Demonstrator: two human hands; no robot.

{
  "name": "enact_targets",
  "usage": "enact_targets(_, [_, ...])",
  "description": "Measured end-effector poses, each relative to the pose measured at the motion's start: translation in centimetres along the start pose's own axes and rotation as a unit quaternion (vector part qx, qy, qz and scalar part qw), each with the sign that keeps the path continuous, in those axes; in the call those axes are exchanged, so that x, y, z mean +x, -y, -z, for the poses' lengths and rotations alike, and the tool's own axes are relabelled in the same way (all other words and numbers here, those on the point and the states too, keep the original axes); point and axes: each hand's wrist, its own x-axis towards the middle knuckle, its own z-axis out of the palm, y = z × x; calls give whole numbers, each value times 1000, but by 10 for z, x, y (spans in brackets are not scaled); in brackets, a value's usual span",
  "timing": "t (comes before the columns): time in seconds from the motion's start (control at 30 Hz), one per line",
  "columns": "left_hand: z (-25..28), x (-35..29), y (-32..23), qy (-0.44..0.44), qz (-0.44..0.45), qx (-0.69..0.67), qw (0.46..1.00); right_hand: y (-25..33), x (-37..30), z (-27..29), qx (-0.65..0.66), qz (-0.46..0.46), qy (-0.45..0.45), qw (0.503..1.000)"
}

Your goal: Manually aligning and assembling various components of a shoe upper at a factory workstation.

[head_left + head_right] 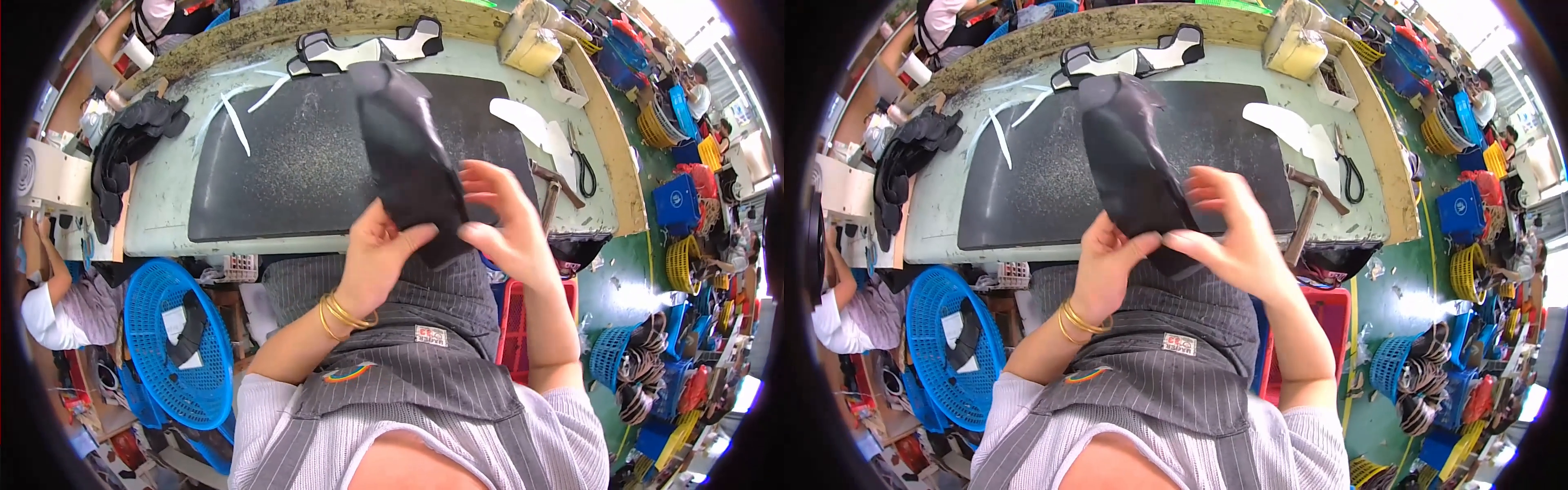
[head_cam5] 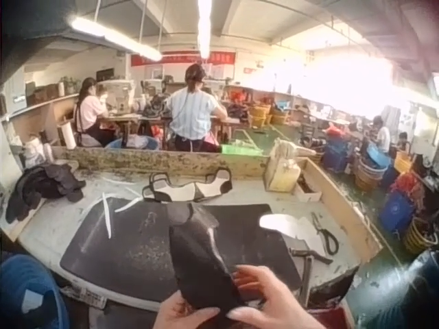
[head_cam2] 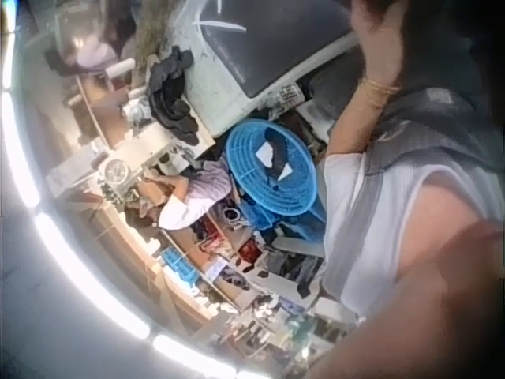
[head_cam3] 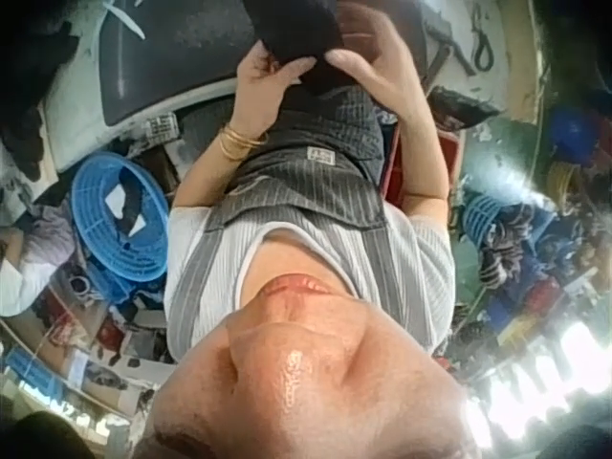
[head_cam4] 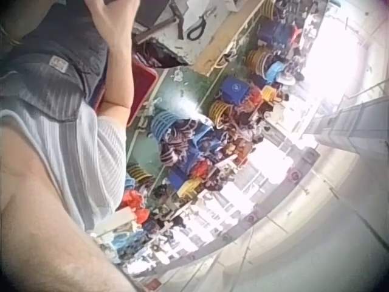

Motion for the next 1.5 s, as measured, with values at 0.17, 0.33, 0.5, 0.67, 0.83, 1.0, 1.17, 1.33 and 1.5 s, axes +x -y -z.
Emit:
enact_targets(0.17, [10,4,-49,-36,-56,-54,996,10,14,-49,-35,30,64,997])
enact_targets(0.33, [14,8,-76,-130,-12,-51,990,17,6,-76,81,10,102,991])
enact_targets(0.5, [32,-3,-68,-104,8,-55,993,12,6,-83,136,-16,95,986])
enact_targets(0.67, [47,-8,-61,-70,-30,-11,997,4,-4,-94,-60,149,23,987])
enact_targets(0.83, [62,-26,-51,7,-28,47,998,0,-10,-86,359,-143,80,919])
enact_targets(1.0, [62,-34,-49,-32,24,54,998,1,0,-76,394,-90,3,915])
enact_targets(1.17, [50,-29,-49,-103,-7,85,991,-5,-1,-67,325,-88,5,942])
enact_targets(1.33, [46,-25,-52,-89,-30,134,986,-12,2,-45,343,-112,24,932])
enact_targets(1.5, [42,-32,-50,-9,-79,384,920,-8,16,-42,312,-141,22,939])
